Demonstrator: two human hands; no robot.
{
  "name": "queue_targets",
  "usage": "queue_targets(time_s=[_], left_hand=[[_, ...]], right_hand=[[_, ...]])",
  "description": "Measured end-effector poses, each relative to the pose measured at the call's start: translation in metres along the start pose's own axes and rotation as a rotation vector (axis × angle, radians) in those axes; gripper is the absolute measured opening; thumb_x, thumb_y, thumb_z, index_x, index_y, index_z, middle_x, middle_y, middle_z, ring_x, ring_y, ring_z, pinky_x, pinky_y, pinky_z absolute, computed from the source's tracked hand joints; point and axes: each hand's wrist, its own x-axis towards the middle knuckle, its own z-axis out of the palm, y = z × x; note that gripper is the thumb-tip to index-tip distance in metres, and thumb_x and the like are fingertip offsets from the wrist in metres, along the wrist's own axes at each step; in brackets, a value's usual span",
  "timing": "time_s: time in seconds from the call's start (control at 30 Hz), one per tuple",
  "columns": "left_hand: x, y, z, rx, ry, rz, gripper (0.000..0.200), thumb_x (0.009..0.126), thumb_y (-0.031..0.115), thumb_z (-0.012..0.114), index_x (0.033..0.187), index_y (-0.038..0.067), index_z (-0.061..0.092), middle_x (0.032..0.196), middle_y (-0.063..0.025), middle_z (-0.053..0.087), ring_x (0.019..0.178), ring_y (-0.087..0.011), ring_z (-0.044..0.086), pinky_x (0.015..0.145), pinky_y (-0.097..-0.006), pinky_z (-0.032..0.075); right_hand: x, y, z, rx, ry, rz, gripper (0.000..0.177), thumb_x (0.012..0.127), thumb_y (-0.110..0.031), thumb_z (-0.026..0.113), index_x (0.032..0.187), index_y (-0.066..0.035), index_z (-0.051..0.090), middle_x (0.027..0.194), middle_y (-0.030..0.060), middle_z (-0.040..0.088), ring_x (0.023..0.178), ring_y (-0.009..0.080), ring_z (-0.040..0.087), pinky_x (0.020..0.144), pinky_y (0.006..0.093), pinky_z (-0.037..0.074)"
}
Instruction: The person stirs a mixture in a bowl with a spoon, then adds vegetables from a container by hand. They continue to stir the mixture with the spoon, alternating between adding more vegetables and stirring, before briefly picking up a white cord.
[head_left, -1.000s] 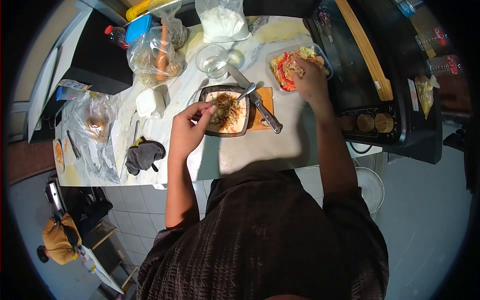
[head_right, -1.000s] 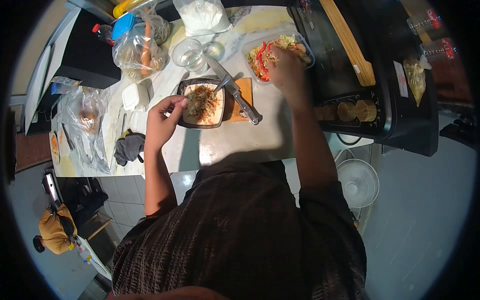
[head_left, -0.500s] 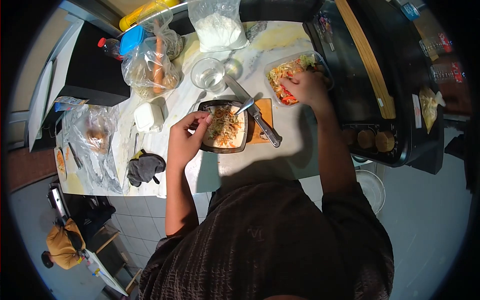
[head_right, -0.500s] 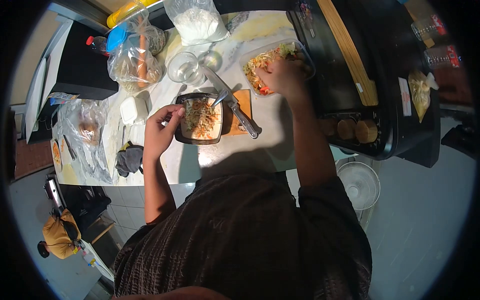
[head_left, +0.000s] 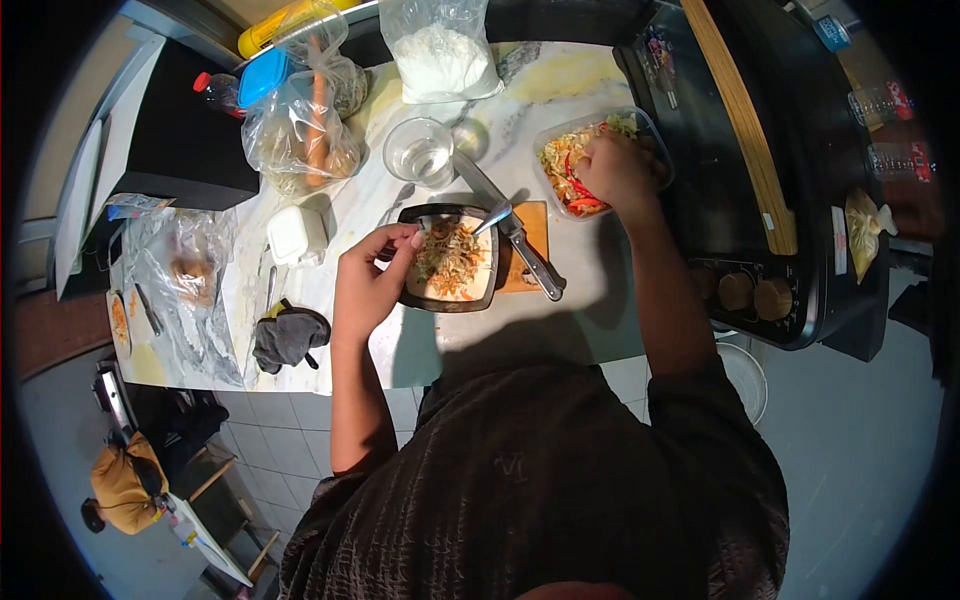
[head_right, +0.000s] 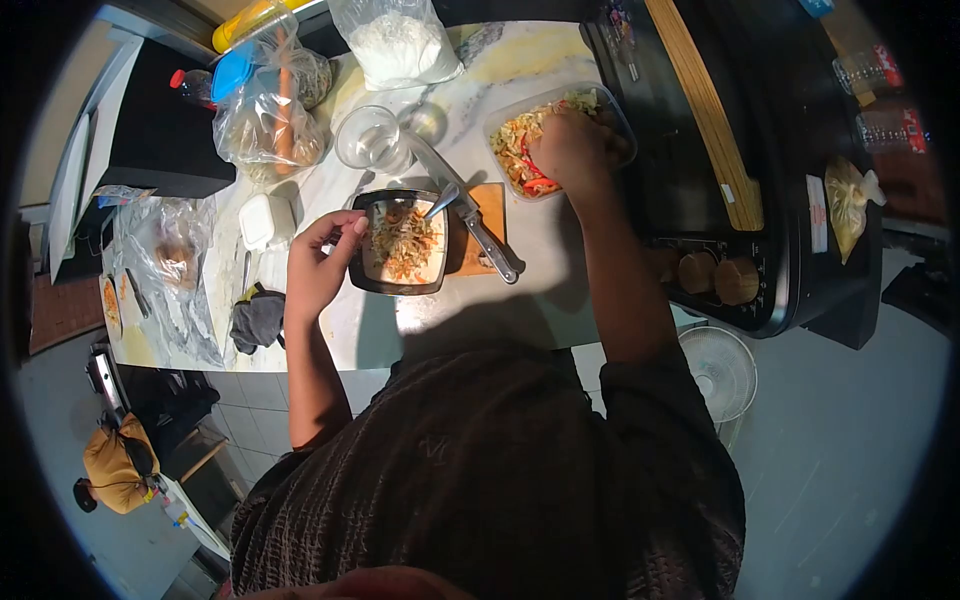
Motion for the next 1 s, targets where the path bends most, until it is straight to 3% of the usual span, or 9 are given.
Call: queue_targets(time_s=[0.07,0.17,0.23,0.37,0.47,0.53,0.63,0.77,1.0], left_hand=[[-0.001,-0.003,-0.003,-0.007,0.000,-0.025,0.021,0.091,0.017,0.068,0.104,0.000,0.070,0.082,-0.0034,0.069,0.073,-0.0070,0.057,0.067,-0.0229,0.047],[-0.002,-0.002,-0.002,-0.026,0.001,-0.051,0.021,0.091,0.016,0.068,0.104,-0.001,0.070,0.081,-0.0033,0.069,0.073,-0.0073,0.057,0.068,-0.0230,0.047],[-0.001,-0.001,0.001,-0.036,0.004,-0.048,0.021,0.091,0.016,0.068,0.104,-0.001,0.070,0.081,-0.0032,0.069,0.073,-0.0073,0.057,0.068,-0.0230,0.047],[-0.002,0.001,0.003,-0.014,-0.005,-0.019,0.021,0.091,0.016,0.068,0.103,-0.001,0.070,0.081,-0.0033,0.068,0.073,-0.0071,0.057,0.067,-0.0226,0.047],[-0.002,0.000,0.002,-0.029,-0.002,-0.019,0.022,0.091,0.017,0.068,0.104,-0.001,0.070,0.081,-0.0035,0.068,0.074,-0.0071,0.057,0.067,-0.0224,0.047],[-0.003,-0.001,0.003,-0.047,-0.002,-0.032,0.022,0.091,0.017,0.068,0.104,-0.001,0.070,0.081,-0.0036,0.068,0.074,-0.0071,0.057,0.067,-0.0224,0.047],[-0.003,-0.001,0.001,-0.040,0.006,-0.034,0.022,0.091,0.018,0.069,0.104,0.000,0.070,0.082,-0.0038,0.069,0.075,-0.0071,0.057,0.067,-0.0225,0.047],[-0.005,-0.003,0.000,-0.043,-0.006,-0.040,0.023,0.091,0.018,0.069,0.104,0.000,0.070,0.084,-0.0044,0.070,0.076,-0.0072,0.058,0.067,-0.0227,0.048],[-0.005,-0.008,0.000,-0.031,-0.006,0.004,0.023,0.091,0.019,0.069,0.104,0.000,0.071,0.084,-0.0045,0.070,0.076,-0.0070,0.058,0.066,-0.0229,0.048]], right_hand=[[-0.003,0.001,-0.002,-0.071,-0.099,0.084,0.022,0.079,-0.018,0.063,0.094,-0.002,0.067,0.106,0.0187,0.065,0.100,0.0350,0.061,0.090,0.0423,0.047],[-0.005,0.013,0.007,-0.053,0.049,0.071,0.023,0.078,-0.014,0.064,0.098,-0.004,0.068,0.106,0.0155,0.066,0.100,0.0336,0.061,0.089,0.0446,0.046],[0.000,0.021,0.015,0.025,0.298,-0.194,0.028,0.076,-0.010,0.064,0.104,-0.007,0.068,0.108,0.0120,0.065,0.104,0.0316,0.060,0.091,0.0443,0.045],[0.008,0.027,0.025,0.016,0.309,-0.338,0.034,0.076,-0.008,0.064,0.109,-0.010,0.067,0.114,0.0079,0.062,0.111,0.0286,0.056,0.095,0.0429,0.042],[0.004,0.016,0.015,-0.111,0.192,-0.224,0.035,0.076,-0.008,0.065,0.110,-0.013,0.067,0.119,0.0062,0.060,0.116,0.0263,0.052,0.096,0.0422,0.039],[0.004,0.009,0.008,-0.203,0.108,-0.149,0.024,0.083,-0.008,0.055,0.103,-0.014,0.069,0.108,0.0062,0.060,0.112,0.0255,0.052,0.097,0.0423,0.036],[0.009,0.010,0.009,-0.210,0.068,-0.123,0.036,0.076,-0.007,0.064,0.110,-0.017,0.068,0.109,0.0046,0.060,0.112,0.0241,0.053,0.095,0.0411,0.035],[0.011,0.017,0.015,-0.225,0.159,-0.189,0.032,0.076,-0.010,0.065,0.106,-0.020,0.070,0.107,0.0034,0.060,0.112,0.0238,0.053,0.096,0.0414,0.035],[0.015,0.005,-0.006,-0.399,-0.072,-0.123,0.028,0.078,-0.011,0.064,0.101,-0.023,0.074,0.107,0.0023,0.064,0.112,0.0234,0.054,0.097,0.0422,0.035]])
